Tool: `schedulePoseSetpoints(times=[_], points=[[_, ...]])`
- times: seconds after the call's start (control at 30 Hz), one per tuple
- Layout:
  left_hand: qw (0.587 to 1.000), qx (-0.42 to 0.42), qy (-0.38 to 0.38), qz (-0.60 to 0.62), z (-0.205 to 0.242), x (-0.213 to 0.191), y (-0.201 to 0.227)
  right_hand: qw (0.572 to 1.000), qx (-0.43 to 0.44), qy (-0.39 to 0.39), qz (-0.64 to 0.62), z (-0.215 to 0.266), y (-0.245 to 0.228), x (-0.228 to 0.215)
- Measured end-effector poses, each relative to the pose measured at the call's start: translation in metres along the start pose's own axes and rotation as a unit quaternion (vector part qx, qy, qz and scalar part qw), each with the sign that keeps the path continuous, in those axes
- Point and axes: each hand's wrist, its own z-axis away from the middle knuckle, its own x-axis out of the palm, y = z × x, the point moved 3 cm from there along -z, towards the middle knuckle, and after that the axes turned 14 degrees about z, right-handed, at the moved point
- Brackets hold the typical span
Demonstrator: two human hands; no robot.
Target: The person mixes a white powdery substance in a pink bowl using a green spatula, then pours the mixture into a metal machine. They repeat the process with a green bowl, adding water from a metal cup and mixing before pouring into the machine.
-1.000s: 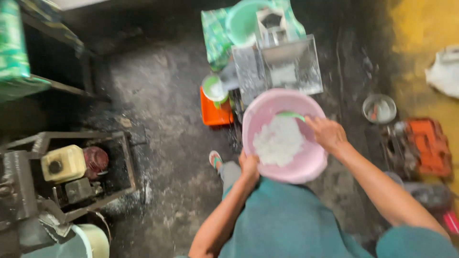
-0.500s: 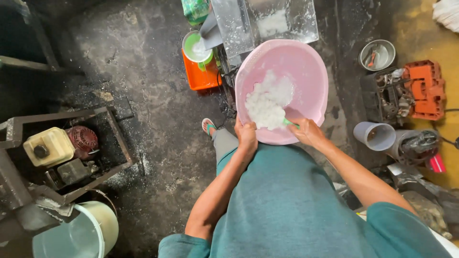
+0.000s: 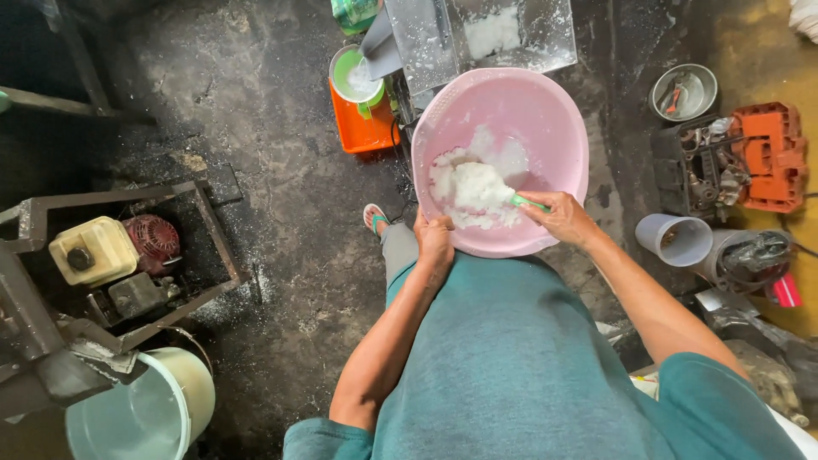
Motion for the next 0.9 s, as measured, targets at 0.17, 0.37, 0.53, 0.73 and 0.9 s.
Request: schedulePoseSetpoints(times=[0.17, 0.37, 0.53, 0.73, 0.9], points=[[0.997, -0.038, 0.006, 0.062, -0.017, -0.026, -0.022, 1.0, -0.012, -0.004, -0.015, 0.005, -0.012, -0.027], [0.992, -0.079, 0.02, 0.097, -0.001, -0.042, 0.005, 0.998, -0.017, 0.038, 0.047, -0.012, -0.035, -0.094], [0.986, -0.101, 0.045, 0.127, 0.008, -0.073, 0.025, 0.962, 0.031, 0.074, 0.261, -0.071, -0.091, -0.145], [0.952, -0.097, 0.158, 0.243, 0.01, -0.116, 0.044, 0.807, -0.053, 0.147, 0.57, -0.181, -0.043, -0.125], [0.921, -0.103, 0.234, 0.294, 0.004, -0.177, 0.069, 0.784, -0.121, 0.225, 0.566, -0.164, -0.072, -0.132]])
